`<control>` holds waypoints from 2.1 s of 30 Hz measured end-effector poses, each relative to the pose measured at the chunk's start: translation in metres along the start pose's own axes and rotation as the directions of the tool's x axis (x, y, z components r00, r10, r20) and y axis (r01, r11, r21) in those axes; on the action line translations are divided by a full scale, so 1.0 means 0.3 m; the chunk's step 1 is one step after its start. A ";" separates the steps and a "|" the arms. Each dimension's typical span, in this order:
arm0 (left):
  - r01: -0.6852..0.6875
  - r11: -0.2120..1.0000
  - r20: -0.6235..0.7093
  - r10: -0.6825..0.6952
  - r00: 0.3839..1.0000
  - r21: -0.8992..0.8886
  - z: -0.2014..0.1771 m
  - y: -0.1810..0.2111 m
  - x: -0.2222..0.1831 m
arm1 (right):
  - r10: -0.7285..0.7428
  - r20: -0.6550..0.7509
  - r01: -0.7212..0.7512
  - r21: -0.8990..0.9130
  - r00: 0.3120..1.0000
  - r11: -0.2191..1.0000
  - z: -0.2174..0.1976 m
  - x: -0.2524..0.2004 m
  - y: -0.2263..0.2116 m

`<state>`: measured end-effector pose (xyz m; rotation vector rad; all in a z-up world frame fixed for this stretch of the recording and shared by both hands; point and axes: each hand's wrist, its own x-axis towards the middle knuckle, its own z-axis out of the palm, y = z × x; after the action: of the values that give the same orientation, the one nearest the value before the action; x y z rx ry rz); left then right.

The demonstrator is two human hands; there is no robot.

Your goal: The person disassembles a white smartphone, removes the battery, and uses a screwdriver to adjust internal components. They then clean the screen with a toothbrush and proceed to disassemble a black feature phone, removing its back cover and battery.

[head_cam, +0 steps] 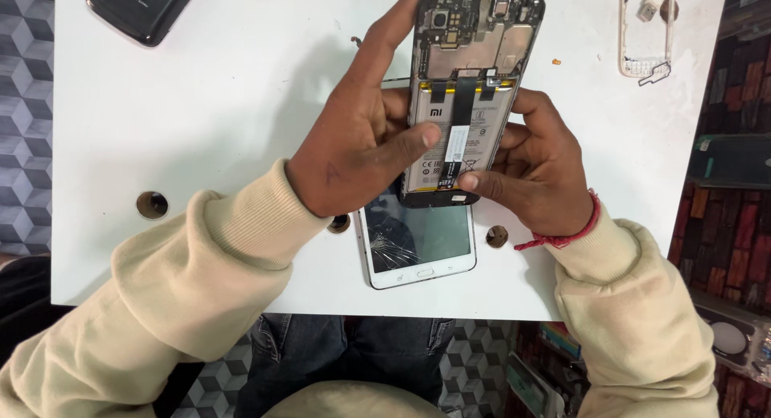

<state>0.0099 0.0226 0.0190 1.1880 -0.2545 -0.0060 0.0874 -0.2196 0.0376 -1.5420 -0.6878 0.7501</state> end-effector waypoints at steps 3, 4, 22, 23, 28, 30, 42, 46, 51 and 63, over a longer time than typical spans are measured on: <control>-0.098 0.995 0.065 0.097 0.993 0.006 -0.004 -0.003 -0.002 | -0.001 -0.018 0.001 -0.007 1.000 1.000 0.005 -0.005 0.006; -0.079 0.997 0.057 0.079 0.995 0.002 -0.005 -0.007 -0.004 | 0.001 -0.026 -0.001 -0.019 1.000 1.000 0.006 -0.005 0.007; -0.164 0.986 -0.083 0.164 0.983 0.007 0.007 -0.046 -0.009 | -0.021 0.065 0.029 -0.128 0.998 0.991 -0.001 0.001 -0.006; -0.161 0.987 -0.084 0.160 0.984 -0.005 0.005 -0.050 -0.010 | -0.022 0.071 0.031 -0.119 0.997 0.992 -0.001 -0.002 -0.005; -0.159 0.987 -0.075 0.160 0.984 0.024 -0.004 -0.079 -0.017 | -0.026 0.087 0.033 -0.078 0.996 0.996 -0.009 -0.003 0.007; -0.154 0.988 -0.076 0.154 0.985 0.007 -0.003 -0.087 -0.023 | -0.020 0.083 0.026 -0.069 0.996 0.997 -0.012 -0.009 0.011; -0.115 0.993 -0.075 0.114 0.991 -0.007 0.005 -0.056 -0.020 | 0.050 0.035 -0.049 -0.034 0.998 0.998 -0.015 -0.019 0.004; -0.123 0.991 -0.073 0.126 0.989 0.042 0.011 -0.040 -0.013 | 0.032 0.053 -0.030 -0.052 0.998 0.998 -0.020 -0.018 0.002; -0.106 0.993 -0.071 0.109 0.992 0.048 0.011 -0.035 -0.012 | 0.047 0.028 -0.045 -0.085 0.998 0.995 -0.018 -0.019 0.004; -0.112 0.987 -0.084 0.122 0.989 0.114 0.016 -0.040 -0.021 | 0.034 0.017 -0.033 -0.066 0.999 0.997 -0.024 -0.014 0.003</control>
<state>0.0043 0.0145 0.0085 1.2771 -0.2472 0.1664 0.0904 -0.2274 0.0376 -1.6121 -0.7078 0.7744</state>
